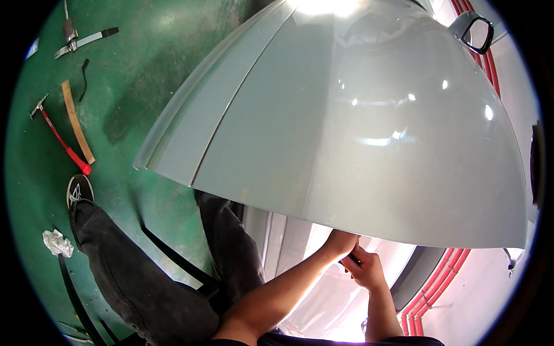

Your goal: The person works on a white car hood in a workshop, using a pry tool to adjust the hood edge and a hammer with a wooden block to tap the surface. The person repeatedly opens and closes the hood while performing these adjustments.

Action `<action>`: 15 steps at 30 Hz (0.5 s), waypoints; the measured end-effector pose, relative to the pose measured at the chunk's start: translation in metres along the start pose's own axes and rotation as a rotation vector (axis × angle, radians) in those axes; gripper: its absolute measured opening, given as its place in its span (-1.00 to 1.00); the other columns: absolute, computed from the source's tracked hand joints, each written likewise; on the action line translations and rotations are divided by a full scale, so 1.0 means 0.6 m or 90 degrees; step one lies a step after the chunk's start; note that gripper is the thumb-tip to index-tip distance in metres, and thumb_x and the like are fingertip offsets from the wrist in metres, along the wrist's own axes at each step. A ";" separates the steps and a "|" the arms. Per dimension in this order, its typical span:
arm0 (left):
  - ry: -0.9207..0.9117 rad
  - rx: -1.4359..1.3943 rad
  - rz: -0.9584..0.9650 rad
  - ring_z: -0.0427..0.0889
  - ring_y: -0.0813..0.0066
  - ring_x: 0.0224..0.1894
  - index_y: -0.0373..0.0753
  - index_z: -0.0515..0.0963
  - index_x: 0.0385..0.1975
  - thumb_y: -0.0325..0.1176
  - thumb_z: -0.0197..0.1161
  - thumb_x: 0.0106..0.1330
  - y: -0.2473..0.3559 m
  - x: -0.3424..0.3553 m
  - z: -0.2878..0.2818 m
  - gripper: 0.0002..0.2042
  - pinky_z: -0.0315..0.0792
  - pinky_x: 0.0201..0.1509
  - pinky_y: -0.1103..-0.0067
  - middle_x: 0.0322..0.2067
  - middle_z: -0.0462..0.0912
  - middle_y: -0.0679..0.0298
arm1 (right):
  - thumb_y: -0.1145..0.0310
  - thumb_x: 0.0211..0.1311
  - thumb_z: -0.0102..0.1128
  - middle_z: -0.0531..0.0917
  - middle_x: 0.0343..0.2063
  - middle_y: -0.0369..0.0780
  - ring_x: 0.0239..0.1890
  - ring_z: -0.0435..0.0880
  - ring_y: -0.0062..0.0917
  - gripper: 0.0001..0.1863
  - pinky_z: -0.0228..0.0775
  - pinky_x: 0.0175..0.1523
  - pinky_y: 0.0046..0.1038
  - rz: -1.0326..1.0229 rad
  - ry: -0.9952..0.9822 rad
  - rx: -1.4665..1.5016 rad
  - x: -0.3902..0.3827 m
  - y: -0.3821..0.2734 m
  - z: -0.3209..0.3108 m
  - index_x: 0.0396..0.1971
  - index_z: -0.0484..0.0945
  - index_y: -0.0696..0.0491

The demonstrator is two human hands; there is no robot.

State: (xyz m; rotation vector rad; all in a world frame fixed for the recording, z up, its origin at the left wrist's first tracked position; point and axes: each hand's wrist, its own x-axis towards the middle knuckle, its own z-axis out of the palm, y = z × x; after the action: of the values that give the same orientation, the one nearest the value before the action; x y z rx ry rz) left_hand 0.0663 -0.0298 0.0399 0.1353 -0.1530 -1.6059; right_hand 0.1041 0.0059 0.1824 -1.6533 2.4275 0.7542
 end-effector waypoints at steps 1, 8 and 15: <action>-0.049 -0.105 -0.150 0.45 0.43 -0.67 -0.28 0.43 -0.60 -0.36 0.01 0.43 0.050 0.013 -0.014 -0.70 0.27 -0.63 0.39 -0.71 0.47 0.21 | 0.31 0.38 0.36 0.68 -0.55 -0.35 -0.53 0.59 -0.72 -0.76 0.46 -0.44 -0.57 0.015 -0.005 0.004 -0.005 -0.006 -0.004 -0.09 0.71 0.14; 0.246 0.250 0.458 0.43 0.44 -0.69 -0.27 0.41 -0.60 -0.40 0.00 0.41 -0.030 0.010 0.033 -0.72 0.25 -0.65 0.39 -0.72 0.45 0.24 | 0.34 0.40 0.33 0.69 -0.54 -0.33 -0.51 0.63 -0.71 -0.78 0.49 -0.43 -0.56 0.047 -0.038 -0.017 -0.007 -0.030 -0.027 -0.08 0.72 0.14; 0.224 0.244 0.358 0.39 0.42 -0.68 -0.33 0.41 -0.53 -0.35 -0.01 0.45 -0.061 0.009 0.044 -0.72 0.28 -0.65 0.37 -0.70 0.40 0.25 | 0.31 0.38 0.37 0.67 -0.53 -0.35 -0.50 0.59 -0.71 -0.80 0.44 -0.43 -0.57 0.025 -0.039 0.032 0.008 -0.007 -0.019 -0.17 0.73 0.13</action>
State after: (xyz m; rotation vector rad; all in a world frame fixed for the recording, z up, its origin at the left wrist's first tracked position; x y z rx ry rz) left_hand 0.0256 -0.0334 0.0591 0.6122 -0.2024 -0.9596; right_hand 0.1079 -0.0046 0.1889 -1.5447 2.4228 0.7316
